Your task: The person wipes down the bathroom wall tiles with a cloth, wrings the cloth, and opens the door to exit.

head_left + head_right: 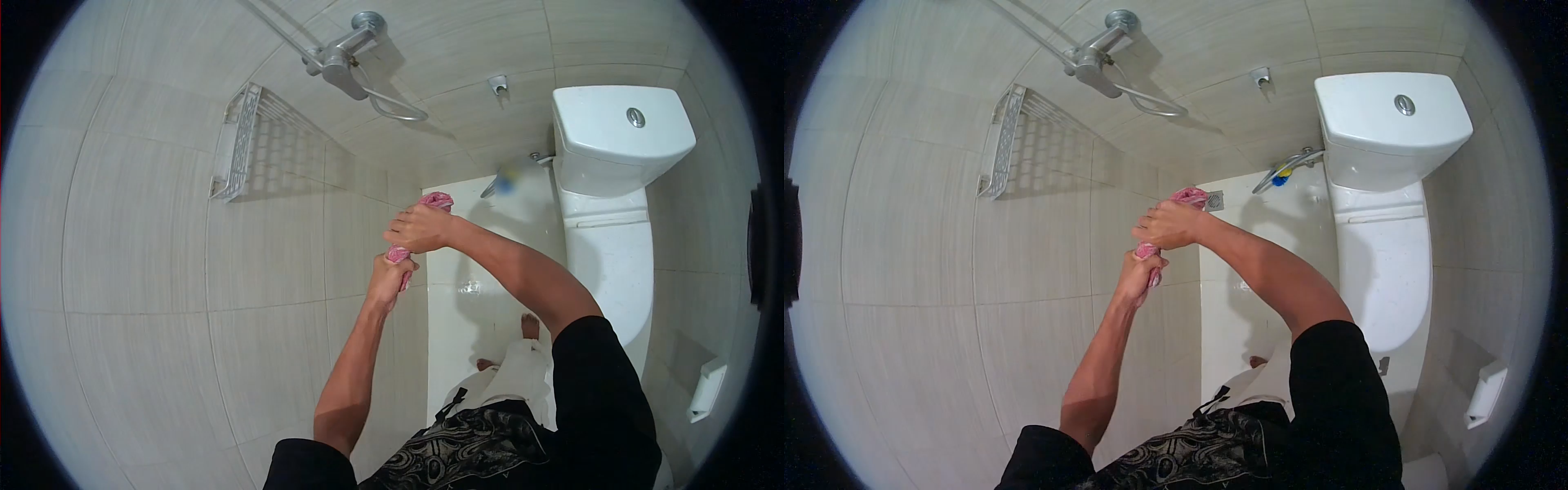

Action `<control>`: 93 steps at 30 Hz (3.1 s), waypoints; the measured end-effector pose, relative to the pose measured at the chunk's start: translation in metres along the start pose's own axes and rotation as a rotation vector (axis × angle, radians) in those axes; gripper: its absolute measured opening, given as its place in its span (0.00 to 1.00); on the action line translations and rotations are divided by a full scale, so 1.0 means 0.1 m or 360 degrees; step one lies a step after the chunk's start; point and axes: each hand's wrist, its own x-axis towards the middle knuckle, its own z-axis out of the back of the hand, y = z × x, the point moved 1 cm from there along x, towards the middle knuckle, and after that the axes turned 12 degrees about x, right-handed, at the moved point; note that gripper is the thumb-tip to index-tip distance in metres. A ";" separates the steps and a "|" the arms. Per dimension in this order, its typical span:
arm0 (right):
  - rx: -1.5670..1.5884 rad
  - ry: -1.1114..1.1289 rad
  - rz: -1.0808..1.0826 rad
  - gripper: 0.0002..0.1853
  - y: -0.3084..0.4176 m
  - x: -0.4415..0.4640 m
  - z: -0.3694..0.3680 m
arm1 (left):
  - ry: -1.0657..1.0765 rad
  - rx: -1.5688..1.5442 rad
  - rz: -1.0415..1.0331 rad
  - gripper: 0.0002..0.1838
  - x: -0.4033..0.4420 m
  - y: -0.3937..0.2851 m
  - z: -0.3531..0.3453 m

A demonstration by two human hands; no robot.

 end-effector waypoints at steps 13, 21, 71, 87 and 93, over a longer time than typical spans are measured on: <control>0.0083 -0.0580 -0.0064 0.10 0.30 0.28 0.01 | 0.0191 -0.1649 -0.0018 0.05 -0.48 0.06 -0.12; 0.0291 -0.0906 -0.0350 0.19 0.64 0.36 -0.25 | 0.0188 -0.1899 -0.0059 0.03 -0.85 0.35 -0.05; 0.2743 0.2819 0.2194 0.11 7.57 1.16 -2.37 | -0.3926 -0.1687 0.0318 0.33 -5.55 3.05 -0.14; 0.1806 0.4469 0.1803 0.17 7.32 -0.15 -1.37 | -0.5645 -0.1450 -0.0629 0.31 -5.11 2.10 -1.61; 0.2155 0.4027 0.1844 0.27 7.32 -0.83 -0.84 | -0.6091 -0.1311 -0.0666 0.31 -5.14 1.97 -2.38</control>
